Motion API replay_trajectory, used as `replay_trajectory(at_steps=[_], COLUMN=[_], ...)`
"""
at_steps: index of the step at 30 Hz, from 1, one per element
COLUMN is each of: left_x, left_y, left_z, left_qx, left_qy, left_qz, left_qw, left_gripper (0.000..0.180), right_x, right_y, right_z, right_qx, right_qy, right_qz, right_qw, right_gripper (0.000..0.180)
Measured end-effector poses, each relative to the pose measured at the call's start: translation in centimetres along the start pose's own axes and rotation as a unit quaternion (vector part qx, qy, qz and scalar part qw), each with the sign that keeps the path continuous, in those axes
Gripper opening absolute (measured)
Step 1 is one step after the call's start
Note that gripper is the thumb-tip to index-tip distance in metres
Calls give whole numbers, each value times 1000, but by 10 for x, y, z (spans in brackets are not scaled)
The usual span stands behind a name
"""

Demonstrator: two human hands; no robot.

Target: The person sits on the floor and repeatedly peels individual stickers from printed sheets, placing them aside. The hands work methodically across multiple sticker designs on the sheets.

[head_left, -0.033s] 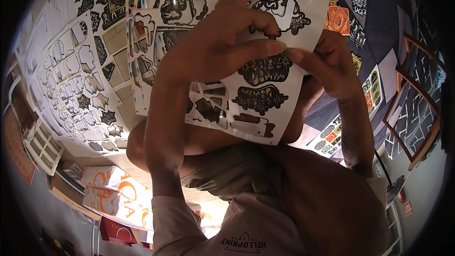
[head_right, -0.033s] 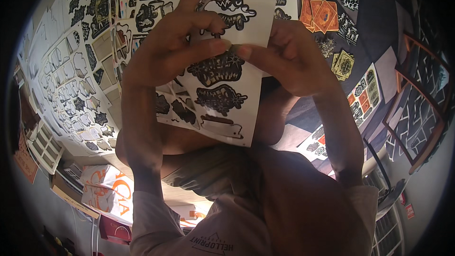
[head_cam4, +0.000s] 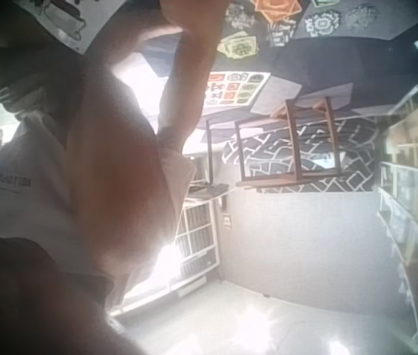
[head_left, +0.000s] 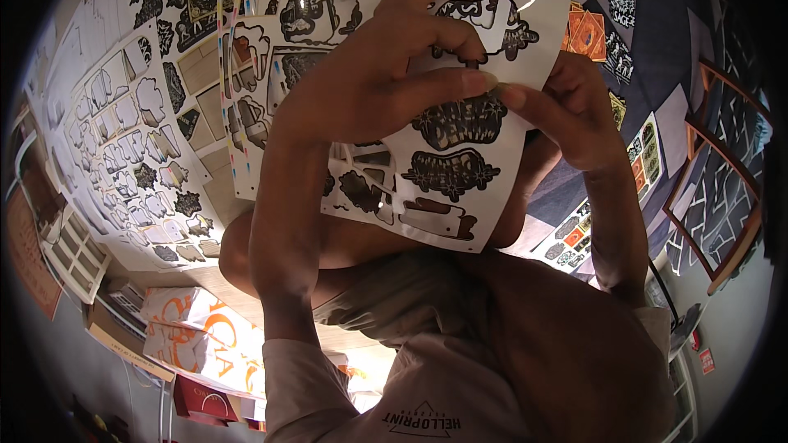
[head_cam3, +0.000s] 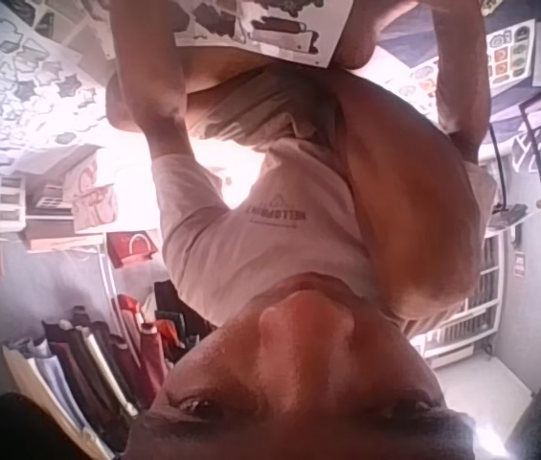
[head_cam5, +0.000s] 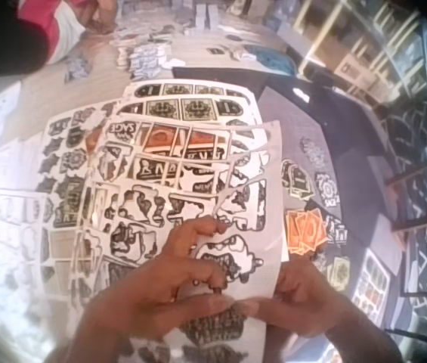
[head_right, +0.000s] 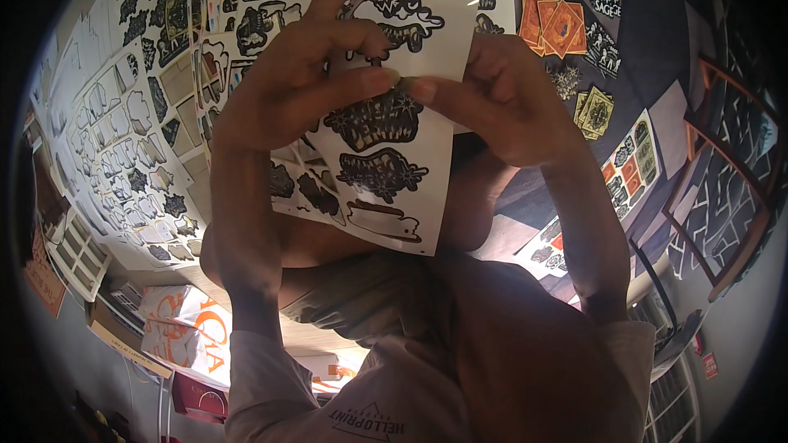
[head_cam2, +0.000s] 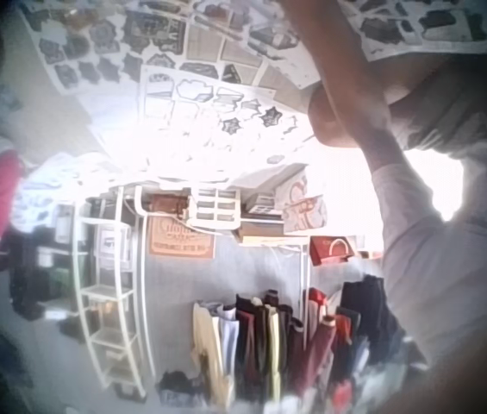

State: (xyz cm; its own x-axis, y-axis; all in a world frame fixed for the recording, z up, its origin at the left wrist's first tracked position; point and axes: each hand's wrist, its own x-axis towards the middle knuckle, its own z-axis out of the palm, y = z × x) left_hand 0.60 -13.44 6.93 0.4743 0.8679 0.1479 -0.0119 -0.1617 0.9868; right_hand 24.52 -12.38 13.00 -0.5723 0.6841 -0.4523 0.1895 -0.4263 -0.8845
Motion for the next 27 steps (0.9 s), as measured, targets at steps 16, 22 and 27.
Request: replay_trajectory(at_steps=[16,22,27], left_x=[2,-1,1], left_y=[-3,-1,-4], left_z=[3,6,1], left_qx=[-30,1,-24], left_qy=[68,44,47], left_qz=[-16,-53,-48], left_qw=[997,998,997], left_gripper=[35,49,44], right_x=[0,-3,-5], right_y=[3,6,4], right_z=[3,9,10], right_qx=[57,6,30], right_qy=[57,81,34], right_qz=[-27,-14,-56], right_qw=[996,997,997], right_gripper=[18,14,14])
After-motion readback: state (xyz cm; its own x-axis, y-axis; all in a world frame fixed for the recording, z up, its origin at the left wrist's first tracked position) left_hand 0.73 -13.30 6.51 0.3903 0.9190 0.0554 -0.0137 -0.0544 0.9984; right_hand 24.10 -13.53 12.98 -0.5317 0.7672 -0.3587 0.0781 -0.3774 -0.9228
